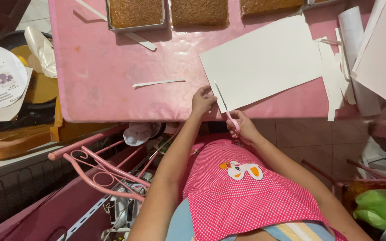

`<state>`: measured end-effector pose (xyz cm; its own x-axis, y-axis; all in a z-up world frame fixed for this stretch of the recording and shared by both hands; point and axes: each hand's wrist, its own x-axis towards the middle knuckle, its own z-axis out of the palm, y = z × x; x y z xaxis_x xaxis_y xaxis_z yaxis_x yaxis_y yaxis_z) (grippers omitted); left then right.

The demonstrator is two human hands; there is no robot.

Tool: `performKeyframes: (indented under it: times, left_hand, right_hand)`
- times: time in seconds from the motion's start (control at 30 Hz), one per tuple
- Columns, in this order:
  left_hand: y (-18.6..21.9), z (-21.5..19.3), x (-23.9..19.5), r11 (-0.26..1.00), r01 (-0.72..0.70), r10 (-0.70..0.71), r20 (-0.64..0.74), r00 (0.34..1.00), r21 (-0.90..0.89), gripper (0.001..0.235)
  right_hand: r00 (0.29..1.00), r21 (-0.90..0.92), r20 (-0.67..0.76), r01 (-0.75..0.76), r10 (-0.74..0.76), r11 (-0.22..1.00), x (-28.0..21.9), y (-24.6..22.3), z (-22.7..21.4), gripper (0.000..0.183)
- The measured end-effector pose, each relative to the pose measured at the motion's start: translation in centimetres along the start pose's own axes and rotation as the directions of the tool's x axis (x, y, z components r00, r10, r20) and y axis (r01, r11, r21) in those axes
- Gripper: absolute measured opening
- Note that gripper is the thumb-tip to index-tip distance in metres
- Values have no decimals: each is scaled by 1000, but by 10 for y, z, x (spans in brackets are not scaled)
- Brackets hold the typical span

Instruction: The person cuts a white rectangular sheet with scissors, folds it into a shallow box shape, and secures the edges with adhesive strips. The person then places a pre-made white box on top of the assembled box and adds more adhesive strips to the edges.

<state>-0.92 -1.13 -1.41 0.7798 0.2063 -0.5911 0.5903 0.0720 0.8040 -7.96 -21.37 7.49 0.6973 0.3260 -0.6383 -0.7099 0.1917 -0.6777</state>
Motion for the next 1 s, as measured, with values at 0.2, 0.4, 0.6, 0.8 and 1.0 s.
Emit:
performKeyframes:
  times: [0.2,0.4,0.6,0.8,1.0]
  left_hand:
    - [42,7,-3,955,98,-94,-26,995,280,26]
    - [35,6,7,954,60,-73,34,997,295,22]
    - [31,2,11,969,7,-36,114,993,245,20]
    - [34,2,4,968,-31,1,119,993,250,18]
    - [45,3,-4,954,-8,-18,85,996,298,19]
  right_hand:
    - [1000,12,23,-9,8,1000,-2,0,-10,49]
    - [1000,9,25,-16,16,1000,-11,-9,-1,48]
    - [1000,-1,22,18,-18,1000,4,7,-1,50]
    - [999,-2,46,21,-21,1000,4,9,-15,55]
    - [999,0,50,19,-19,1000,3,13,-14,56]
